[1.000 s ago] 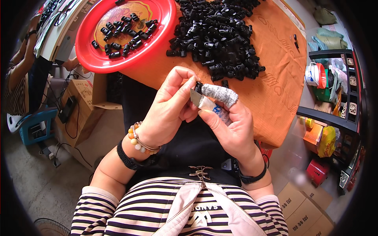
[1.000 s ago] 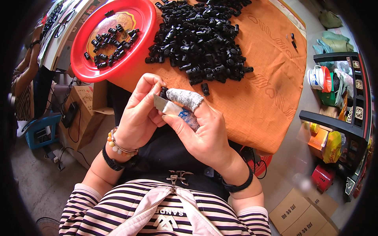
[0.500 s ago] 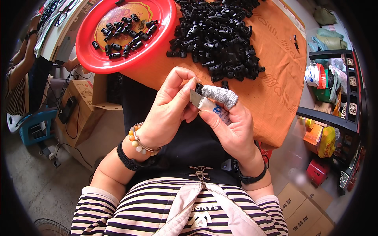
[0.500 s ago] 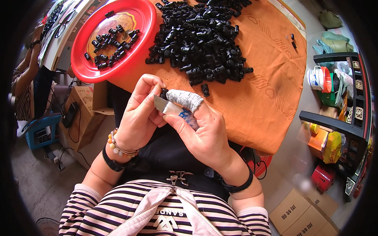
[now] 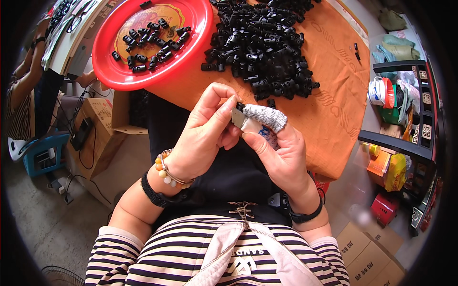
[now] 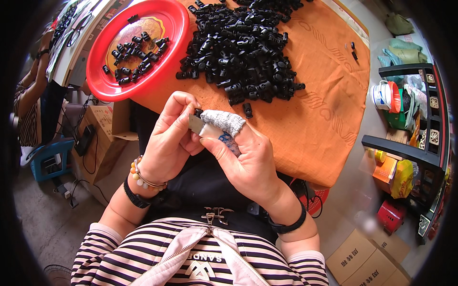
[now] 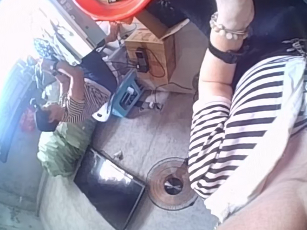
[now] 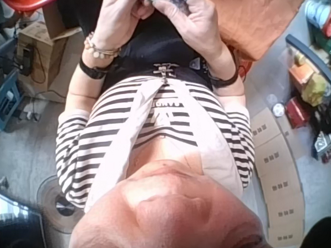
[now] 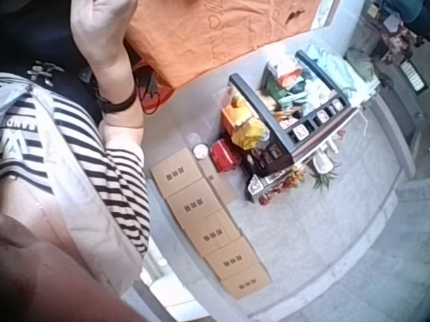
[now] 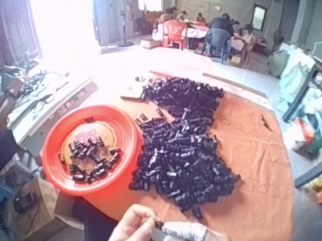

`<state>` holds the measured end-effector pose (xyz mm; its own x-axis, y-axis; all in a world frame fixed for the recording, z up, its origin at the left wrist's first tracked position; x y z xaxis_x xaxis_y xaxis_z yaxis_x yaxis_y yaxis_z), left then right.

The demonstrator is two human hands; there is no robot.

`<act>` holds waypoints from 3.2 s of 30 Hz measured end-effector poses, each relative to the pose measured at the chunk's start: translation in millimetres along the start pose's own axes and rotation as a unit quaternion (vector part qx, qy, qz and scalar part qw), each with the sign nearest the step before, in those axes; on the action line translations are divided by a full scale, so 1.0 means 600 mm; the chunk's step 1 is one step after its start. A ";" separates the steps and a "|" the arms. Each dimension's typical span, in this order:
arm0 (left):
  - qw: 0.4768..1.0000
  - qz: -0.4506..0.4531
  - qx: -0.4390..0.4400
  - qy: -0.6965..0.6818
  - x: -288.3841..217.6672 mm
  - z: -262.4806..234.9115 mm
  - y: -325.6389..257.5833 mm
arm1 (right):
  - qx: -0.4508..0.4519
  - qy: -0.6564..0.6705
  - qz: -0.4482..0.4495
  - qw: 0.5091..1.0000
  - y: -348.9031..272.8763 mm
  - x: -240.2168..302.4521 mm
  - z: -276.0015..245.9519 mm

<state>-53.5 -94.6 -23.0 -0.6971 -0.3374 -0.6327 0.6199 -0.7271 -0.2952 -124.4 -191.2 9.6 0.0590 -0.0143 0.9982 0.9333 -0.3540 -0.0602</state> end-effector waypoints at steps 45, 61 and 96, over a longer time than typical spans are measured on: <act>0.982 -0.143 0.075 -0.100 0.018 0.015 -0.009 | -0.012 0.172 0.022 0.985 0.034 -0.010 0.012; 0.986 -0.113 0.053 -0.107 0.017 0.013 -0.005 | -0.039 0.143 0.033 0.988 0.035 -0.014 0.002; 0.966 0.209 -0.150 0.040 -0.155 -0.095 0.012 | -0.182 0.088 0.029 0.979 0.025 -0.040 -0.103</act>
<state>36.2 -34.4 -6.8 -0.3414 -0.5082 -0.7907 0.9255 -0.3283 -0.1886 -133.6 -253.8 -14.5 0.0167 -0.1947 0.9807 0.7398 -0.6574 -0.1431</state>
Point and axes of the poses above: each hand's wrist, its own y-axis towards the middle knuckle, its own z-axis out of the palm, x = y × z, the point moved 6 cm from there along y, towards the middle knuckle, and after that the axes turned 3 degrees about -x, right-handed, at the moved point
